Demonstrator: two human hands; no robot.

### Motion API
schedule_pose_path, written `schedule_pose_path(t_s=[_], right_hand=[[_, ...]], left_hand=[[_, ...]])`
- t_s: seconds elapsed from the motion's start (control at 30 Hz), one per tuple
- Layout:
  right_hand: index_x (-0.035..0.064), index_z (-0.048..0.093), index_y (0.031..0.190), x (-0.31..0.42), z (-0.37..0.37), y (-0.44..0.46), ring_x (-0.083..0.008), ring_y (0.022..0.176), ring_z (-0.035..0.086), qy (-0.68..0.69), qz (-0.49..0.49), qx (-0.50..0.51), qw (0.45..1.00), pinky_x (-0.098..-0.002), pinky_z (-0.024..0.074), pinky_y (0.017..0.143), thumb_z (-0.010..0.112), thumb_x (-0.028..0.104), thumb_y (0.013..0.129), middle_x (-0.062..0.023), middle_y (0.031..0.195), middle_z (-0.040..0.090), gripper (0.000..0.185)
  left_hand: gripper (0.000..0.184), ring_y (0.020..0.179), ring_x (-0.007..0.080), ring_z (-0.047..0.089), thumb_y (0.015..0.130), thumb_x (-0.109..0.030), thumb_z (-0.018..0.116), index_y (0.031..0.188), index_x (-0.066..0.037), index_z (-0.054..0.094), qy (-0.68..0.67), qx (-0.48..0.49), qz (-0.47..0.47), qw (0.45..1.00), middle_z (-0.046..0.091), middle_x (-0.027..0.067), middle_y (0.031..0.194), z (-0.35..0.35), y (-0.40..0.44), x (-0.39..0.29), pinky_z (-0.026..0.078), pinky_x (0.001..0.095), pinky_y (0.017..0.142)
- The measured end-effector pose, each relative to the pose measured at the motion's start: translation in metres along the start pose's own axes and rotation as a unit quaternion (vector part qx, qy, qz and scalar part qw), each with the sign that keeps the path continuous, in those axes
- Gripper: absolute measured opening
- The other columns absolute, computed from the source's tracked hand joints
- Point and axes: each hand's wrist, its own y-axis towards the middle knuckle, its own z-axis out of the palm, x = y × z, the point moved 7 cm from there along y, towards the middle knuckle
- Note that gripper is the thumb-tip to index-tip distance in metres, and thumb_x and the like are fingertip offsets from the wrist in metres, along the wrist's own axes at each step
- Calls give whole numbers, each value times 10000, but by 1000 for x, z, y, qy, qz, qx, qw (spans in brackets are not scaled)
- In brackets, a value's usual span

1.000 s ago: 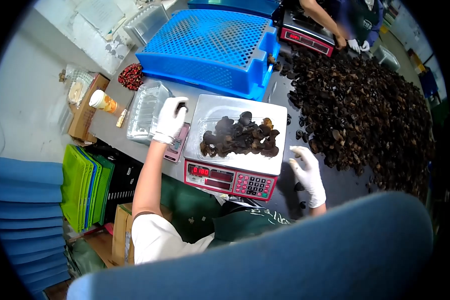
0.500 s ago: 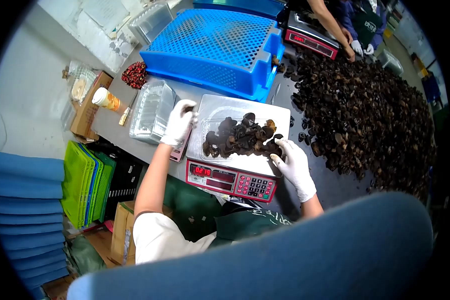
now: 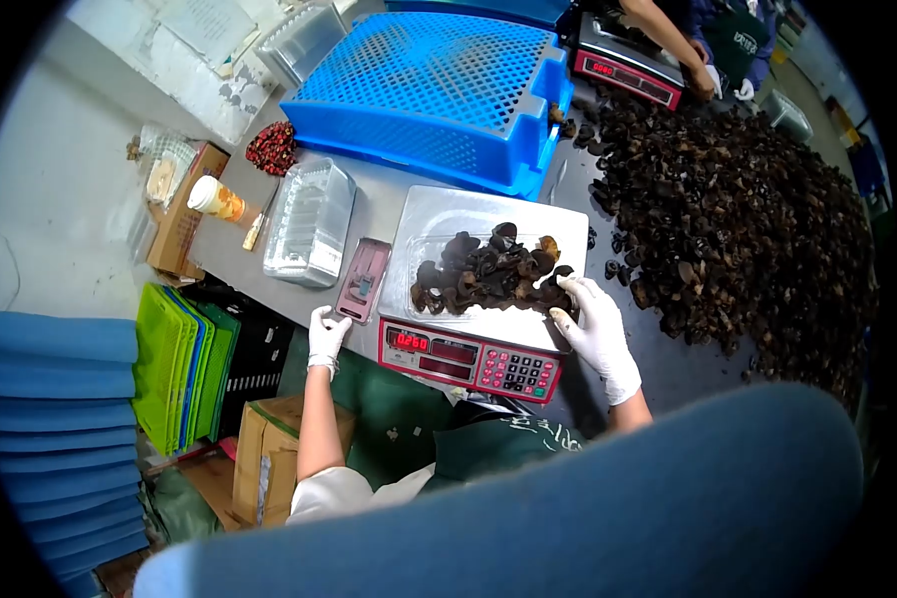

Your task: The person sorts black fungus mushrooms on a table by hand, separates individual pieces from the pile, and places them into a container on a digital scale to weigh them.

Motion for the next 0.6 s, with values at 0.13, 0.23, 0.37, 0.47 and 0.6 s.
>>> schedule_pose_path(t_s=[0.13,0.23,0.37,0.47,0.6], right_hand=[[26,603,1170,2,-1,1,-329,987,616,2,11,18,1000,-377,496,860,720,148,786,-159,1127,617,419],[22,594,1163,0,1,-1,-337,1023,608,-3,11,23,1000,-377,492,887,720,121,787,-161,1133,608,409],[19,591,1169,2,-1,-1,-341,1029,607,-9,11,24,1000,-382,491,889,720,114,784,-166,1145,606,418],[23,605,1182,-1,0,-2,-333,1012,610,-2,5,20,1000,-388,487,875,723,167,773,-159,1153,617,449],[20,605,1180,0,-1,-2,-334,1015,612,5,4,14,1000,-387,489,876,720,162,773,-161,1153,618,447]], left_hand=[[691,629,81,492,705,-122,836,1287,-18,480,35,-2,-45,998,524,-20,703,5,14,18,456,239,595],[496,598,65,486,738,-87,789,1170,-31,552,38,14,8,999,531,-26,712,13,27,12,428,232,530],[384,565,65,468,781,-265,779,1052,-62,597,33,9,-78,996,530,-26,707,13,30,-3,391,233,478],[461,519,64,441,828,-470,732,1043,-85,598,28,12,-119,992,552,-17,720,11,20,-13,324,234,405],[421,526,64,456,813,-291,775,1123,-90,572,36,64,-117,990,555,-26,710,7,18,-12,337,223,415]])
